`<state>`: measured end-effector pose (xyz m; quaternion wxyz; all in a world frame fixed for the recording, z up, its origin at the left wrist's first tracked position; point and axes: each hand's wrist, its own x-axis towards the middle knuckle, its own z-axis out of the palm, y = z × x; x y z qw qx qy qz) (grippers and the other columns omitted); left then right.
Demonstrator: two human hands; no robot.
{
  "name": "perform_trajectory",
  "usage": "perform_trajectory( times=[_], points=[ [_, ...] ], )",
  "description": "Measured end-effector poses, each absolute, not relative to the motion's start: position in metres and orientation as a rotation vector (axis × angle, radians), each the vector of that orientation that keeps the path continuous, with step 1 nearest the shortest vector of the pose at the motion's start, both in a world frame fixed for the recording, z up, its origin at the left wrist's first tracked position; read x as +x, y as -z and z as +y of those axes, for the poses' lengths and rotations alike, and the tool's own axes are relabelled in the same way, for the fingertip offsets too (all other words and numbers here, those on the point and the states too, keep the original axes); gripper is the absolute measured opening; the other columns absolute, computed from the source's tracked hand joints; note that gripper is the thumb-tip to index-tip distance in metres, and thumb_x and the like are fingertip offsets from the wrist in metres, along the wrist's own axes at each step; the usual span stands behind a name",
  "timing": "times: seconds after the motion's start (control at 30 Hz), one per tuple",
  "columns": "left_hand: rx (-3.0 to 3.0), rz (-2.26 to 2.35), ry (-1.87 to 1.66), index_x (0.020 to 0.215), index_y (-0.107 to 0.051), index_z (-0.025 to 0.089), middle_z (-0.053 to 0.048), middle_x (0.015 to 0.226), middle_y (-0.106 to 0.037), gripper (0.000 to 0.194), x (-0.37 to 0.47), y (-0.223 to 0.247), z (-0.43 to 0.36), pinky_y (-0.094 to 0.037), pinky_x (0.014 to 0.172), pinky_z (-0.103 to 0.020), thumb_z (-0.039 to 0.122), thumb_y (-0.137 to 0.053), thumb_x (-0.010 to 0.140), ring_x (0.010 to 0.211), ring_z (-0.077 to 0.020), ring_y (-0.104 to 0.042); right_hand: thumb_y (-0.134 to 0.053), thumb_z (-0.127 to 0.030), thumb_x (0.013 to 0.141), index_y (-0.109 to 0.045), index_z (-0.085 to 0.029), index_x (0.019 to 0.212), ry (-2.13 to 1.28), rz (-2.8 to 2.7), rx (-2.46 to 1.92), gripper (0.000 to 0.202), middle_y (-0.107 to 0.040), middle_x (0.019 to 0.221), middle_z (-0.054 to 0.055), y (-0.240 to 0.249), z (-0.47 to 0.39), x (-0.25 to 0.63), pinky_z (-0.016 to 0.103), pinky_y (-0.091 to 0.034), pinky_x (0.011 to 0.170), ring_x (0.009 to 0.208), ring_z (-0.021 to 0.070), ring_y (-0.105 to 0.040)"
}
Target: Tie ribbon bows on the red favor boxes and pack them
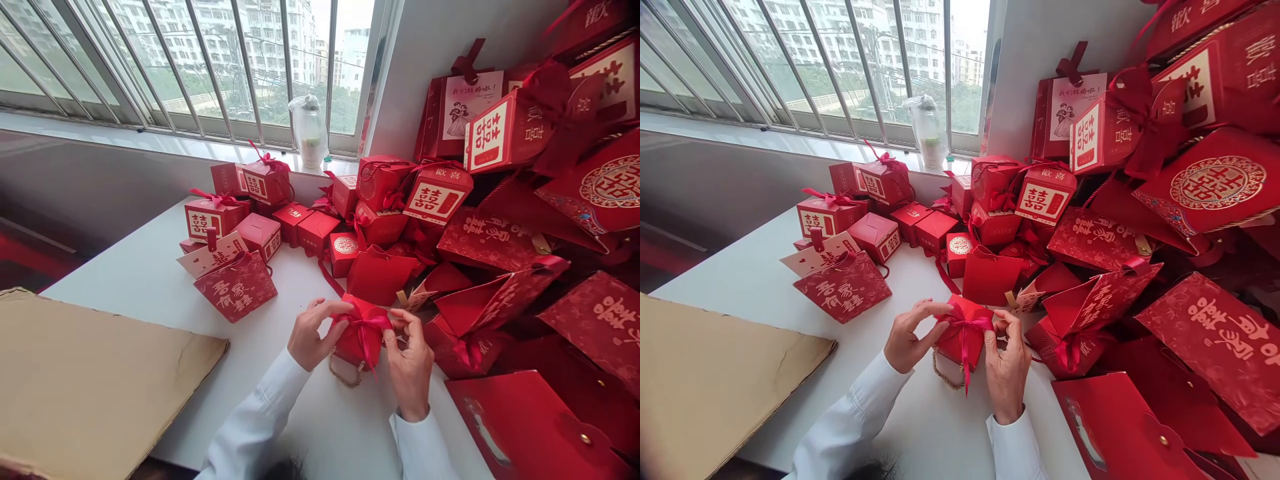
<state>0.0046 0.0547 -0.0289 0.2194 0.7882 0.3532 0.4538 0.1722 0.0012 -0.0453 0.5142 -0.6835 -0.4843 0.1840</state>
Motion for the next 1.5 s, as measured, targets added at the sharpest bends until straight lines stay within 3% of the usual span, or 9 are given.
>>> perform_trajectory(
  times=[0.13, 0.37, 0.47, 0.63, 0.83, 0.97, 1.23, 1.5],
  points=[
    [2.128, 1.029, -1.228, 0.106, -0.059, 0.02, -0.003, 0.099, -0.072, 0.024, 0.012, 0.024, 0.059, -0.054, 0.075, -0.026, 0.015, -0.043, 0.089, 0.086, -0.0144, -0.069, -0.052, -0.037, 0.085, -0.057, -0.02, 0.104, -0.382, -1.195, -1.667, 0.026, -0.064, 0.079, 0.002, 0.044, 0.002, 0.172, 0.027, -0.049, 0.064, 0.069, 0.0173, -0.061],
    [2.273, 1.032, -1.203, 0.117, -0.056, 0.022, -0.004, 0.111, -0.069, 0.03, 0.017, 0.034, 0.061, -0.052, 0.085, -0.028, 0.016, -0.04, 0.092, 0.096, -0.0152, -0.066, -0.043, -0.032, 0.087, -0.056, -0.018, 0.108, -0.219, -1.231, -1.739, 0.029, -0.07, 0.086, 0.006, 0.048, 0.005, 0.168, 0.028, -0.048, 0.063, 0.073, 0.02, -0.066],
    [2.293, 1.031, -1.179, 0.114, -0.057, 0.021, -0.005, 0.108, -0.07, 0.025, 0.016, 0.032, 0.059, -0.05, 0.086, -0.029, 0.02, -0.041, 0.094, 0.099, -0.0159, -0.064, -0.04, -0.031, 0.089, -0.056, -0.017, 0.11, -0.112, -1.268, -1.756, 0.03, -0.071, 0.088, 0.008, 0.051, 0.006, 0.167, 0.028, -0.049, 0.065, 0.078, 0.0209, -0.068],
    [2.477, 0.941, -1.055, 0.095, -0.062, 0.021, -0.005, 0.097, -0.07, 0.019, 0.012, 0.023, 0.061, -0.048, 0.081, -0.03, 0.036, -0.05, 0.091, 0.087, -0.0169, -0.064, -0.039, -0.03, 0.09, -0.058, -0.017, 0.109, 0.009, -1.316, -1.753, 0.03, -0.071, 0.089, 0.008, 0.057, 0.007, 0.17, 0.027, -0.049, 0.065, 0.077, 0.0203, -0.068],
    [2.717, 0.907, -1.13, 0.083, -0.06, 0.019, -0.004, 0.084, -0.07, 0.03, 0.008, 0.027, 0.065, -0.043, 0.07, -0.029, 0.017, -0.033, 0.097, 0.069, -0.0131, -0.059, -0.039, -0.026, 0.091, -0.059, -0.016, 0.107, 0.133, -1.407, -1.706, 0.027, -0.072, 0.09, 0.007, 0.057, 0.01, 0.172, 0.025, -0.05, 0.067, 0.078, 0.0188, -0.069],
    [2.817, 0.876, -1.181, 0.083, -0.059, 0.019, -0.004, 0.086, -0.071, 0.028, 0.007, 0.031, 0.066, -0.042, 0.072, -0.03, 0.012, -0.035, 0.095, 0.074, -0.0139, -0.06, -0.035, -0.018, 0.091, -0.058, -0.016, 0.106, 0.181, -1.45, -1.686, 0.028, -0.072, 0.097, 0.007, 0.055, 0.011, 0.169, 0.024, -0.05, 0.071, 0.082, 0.0173, -0.069],
    [2.849, 0.847, -1.247, 0.081, -0.057, 0.019, -0.005, 0.092, -0.071, 0.023, 0.002, 0.031, 0.072, -0.041, 0.071, -0.03, 0.005, -0.041, 0.089, 0.079, -0.015, -0.061, -0.034, -0.017, 0.09, -0.057, -0.016, 0.109, 0.155, -1.47, -1.73, 0.03, -0.071, 0.099, 0.008, 0.055, 0.012, 0.166, 0.025, -0.05, 0.071, 0.083, 0.0179, -0.069],
    [2.705, 0.798, -1.226, 0.082, -0.056, 0.018, -0.01, 0.099, -0.068, 0.025, 0.003, 0.034, 0.07, -0.045, 0.069, -0.035, 0.006, -0.044, 0.064, 0.075, -0.0191, -0.057, -0.034, -0.02, 0.091, -0.059, -0.015, 0.107, 0.205, -1.431, -1.738, 0.03, -0.073, 0.093, 0.008, 0.055, 0.016, 0.165, 0.025, -0.052, 0.068, 0.08, 0.019, -0.07]
  ],
)
